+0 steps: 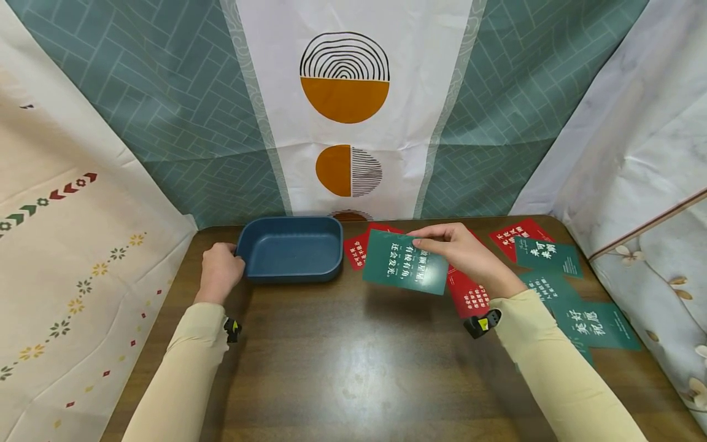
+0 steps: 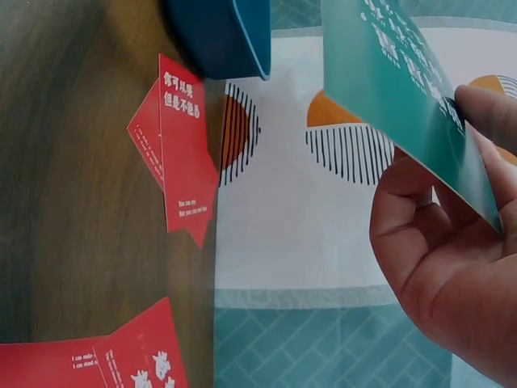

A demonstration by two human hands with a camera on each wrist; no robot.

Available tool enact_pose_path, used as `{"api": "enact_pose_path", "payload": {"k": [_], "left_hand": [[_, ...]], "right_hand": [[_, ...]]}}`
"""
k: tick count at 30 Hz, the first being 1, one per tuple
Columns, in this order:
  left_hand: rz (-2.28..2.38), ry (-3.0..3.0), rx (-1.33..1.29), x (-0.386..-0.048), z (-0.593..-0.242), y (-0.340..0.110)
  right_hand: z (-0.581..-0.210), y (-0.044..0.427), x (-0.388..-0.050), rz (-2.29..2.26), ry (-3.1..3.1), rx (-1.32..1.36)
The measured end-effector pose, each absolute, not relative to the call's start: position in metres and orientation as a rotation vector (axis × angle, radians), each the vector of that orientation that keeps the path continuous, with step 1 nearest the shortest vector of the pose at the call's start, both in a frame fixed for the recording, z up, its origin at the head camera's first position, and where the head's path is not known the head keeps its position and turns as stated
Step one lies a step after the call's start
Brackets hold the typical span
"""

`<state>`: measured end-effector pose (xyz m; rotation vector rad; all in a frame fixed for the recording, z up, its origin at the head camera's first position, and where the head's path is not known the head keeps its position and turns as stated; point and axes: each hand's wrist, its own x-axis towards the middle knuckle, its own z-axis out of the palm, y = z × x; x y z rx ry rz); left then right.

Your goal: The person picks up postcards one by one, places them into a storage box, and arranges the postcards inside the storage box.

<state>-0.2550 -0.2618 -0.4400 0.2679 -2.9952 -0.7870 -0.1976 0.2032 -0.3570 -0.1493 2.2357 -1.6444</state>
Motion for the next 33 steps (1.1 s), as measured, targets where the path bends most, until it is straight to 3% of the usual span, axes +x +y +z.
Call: {"api": "enact_pose_path", "payload": {"k": [18,33], "left_hand": [[-0.804,-2.974,0.231,-0.253,-0.436,-0.264],[-0.819,-2.911,0.277,-0.253,-0.44,-0.264]], "right_hand": [[-0.365,0.161,-0.226,-1.542,2.346,-0.192],[-0.372,0.085,-0.278,-1.561,2.441,-0.279]]}}
